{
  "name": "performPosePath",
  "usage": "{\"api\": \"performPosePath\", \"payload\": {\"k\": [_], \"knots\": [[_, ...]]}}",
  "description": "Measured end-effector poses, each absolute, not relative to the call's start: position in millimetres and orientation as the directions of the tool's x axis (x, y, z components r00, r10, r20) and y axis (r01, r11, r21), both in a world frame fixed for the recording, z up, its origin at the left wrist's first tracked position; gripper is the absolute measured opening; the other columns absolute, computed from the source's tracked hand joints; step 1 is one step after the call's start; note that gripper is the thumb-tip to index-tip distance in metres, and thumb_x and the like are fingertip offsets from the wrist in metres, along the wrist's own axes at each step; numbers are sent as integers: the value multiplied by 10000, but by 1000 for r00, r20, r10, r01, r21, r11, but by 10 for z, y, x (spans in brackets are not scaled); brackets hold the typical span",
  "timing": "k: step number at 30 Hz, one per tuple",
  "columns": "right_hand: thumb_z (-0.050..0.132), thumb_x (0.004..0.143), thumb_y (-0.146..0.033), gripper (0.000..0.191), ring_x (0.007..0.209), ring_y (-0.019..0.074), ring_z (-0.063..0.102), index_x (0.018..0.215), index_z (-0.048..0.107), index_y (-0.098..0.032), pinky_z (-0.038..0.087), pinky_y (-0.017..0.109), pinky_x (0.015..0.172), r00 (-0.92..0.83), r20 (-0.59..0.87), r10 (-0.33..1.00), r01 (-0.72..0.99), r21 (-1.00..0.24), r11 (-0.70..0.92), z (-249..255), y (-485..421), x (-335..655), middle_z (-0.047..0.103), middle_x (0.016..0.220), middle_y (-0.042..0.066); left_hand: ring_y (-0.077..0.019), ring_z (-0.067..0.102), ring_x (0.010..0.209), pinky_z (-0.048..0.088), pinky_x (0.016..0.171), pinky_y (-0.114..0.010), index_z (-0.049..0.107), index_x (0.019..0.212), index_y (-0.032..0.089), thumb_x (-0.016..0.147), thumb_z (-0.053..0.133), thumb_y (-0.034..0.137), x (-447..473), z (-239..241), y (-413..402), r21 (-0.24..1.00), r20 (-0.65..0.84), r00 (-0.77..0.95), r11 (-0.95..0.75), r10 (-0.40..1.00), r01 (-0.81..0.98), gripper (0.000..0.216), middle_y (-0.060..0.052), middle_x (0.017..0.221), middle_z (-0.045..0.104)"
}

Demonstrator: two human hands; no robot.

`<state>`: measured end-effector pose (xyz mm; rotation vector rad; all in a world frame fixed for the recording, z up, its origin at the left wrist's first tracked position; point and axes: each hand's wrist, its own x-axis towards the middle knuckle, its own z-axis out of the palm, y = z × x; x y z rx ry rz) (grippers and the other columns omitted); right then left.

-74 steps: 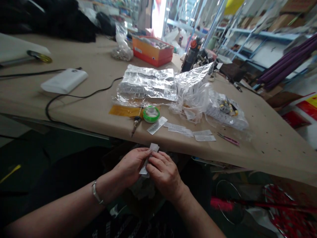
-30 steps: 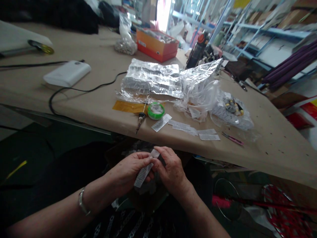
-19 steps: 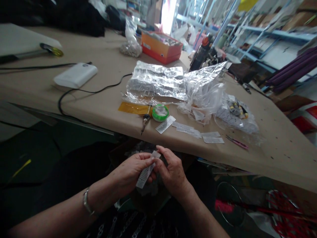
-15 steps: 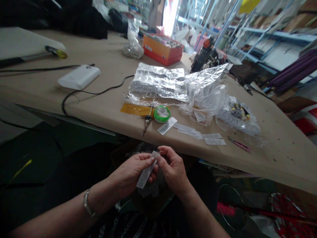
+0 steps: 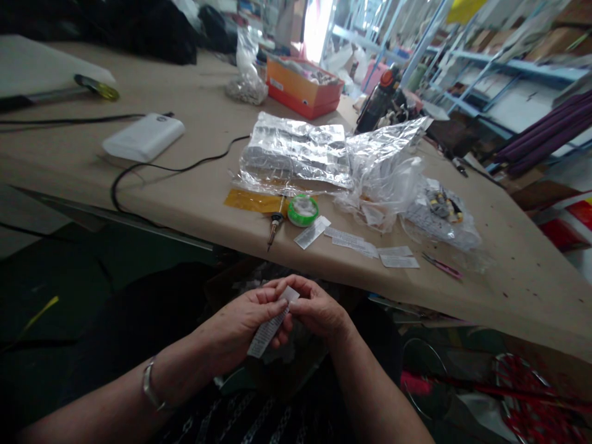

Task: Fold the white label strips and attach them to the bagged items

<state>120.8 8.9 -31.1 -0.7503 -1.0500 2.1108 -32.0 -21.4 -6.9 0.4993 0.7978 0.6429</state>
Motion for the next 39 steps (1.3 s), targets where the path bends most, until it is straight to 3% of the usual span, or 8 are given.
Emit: {"api": "performPosePath", "payload": {"k": [5,9,14,16,22,29,35,39], "knots": [[753,629,-366,337,745,150,616,850,578,-181,488,245,579,-609,-231,759,-254,-850,-462,-311,74,1188,607,1111,89,-61,506,409,396,420,-163,586,761,118,776,605,297,-318,-46,-207,607,-523,496,711,693,-355,181,-15,584,591],[744,643,-336,426,828,163,619,1020,584,-215,511,267,663,-557,-214,803,-217,-895,-389,-328,55,1194,612,1115,70,-62,511,411,394,415,-162,595,744,113,785,597,297,-313,-61,-201,614,-524,459,692,717,-380,189,-20,575,595],[696,695,-283,416,624,94,577,1088,571,-226,493,221,584,-532,-191,825,-147,-938,-313,-341,38,1178,647,912,13,-63,508,409,388,412,-160,603,750,108,799,583,284,-325,-65,-194,621,-522,439,678,732,-393,183,-13,548,581],[682,709,-284,406,682,112,595,1094,567,-226,502,235,621,-498,-185,847,-166,-939,-303,-345,48,1158,645,955,27,-69,521,426,395,421,-167,592,735,112,807,568,260,-340,-41,-182,623,-530,425,678,733,-392,167,-18,571,588],[637,753,-276,110,736,120,574,825,614,-196,470,241,714,-235,-98,967,-129,-983,-131,-331,90,1096,630,823,-4,-89,558,511,429,488,-195,613,779,111,811,563,241,-405,24,-122,650,-510,402,647,760,-398,142,-31,638,610],[622,734,-235,110,665,101,529,664,572,-168,435,222,642,-295,-64,953,37,-998,-55,-110,146,1102,601,747,-10,-92,549,541,407,539,-214,631,731,105,756,634,305,-435,-16,-102,725,-438,443,599,782,-340,202,-37,653,626],[597,730,-270,116,563,99,509,664,566,-179,425,220,559,-285,-84,955,212,-977,-23,72,168,1015,565,609,-34,-88,519,500,363,494,-207,613,707,104,769,608,308,-441,-47,-86,784,-415,396,543,819,-301,213,-37,611,616],[583,763,-304,121,652,113,547,805,573,-191,444,231,625,-224,0,975,195,-980,45,9,96,991,592,723,-23,-109,561,528,408,523,-219,614,745,103,788,581,243,-436,-9,-90,721,-453,382,583,805,-374,150,-47,622,624]]}}
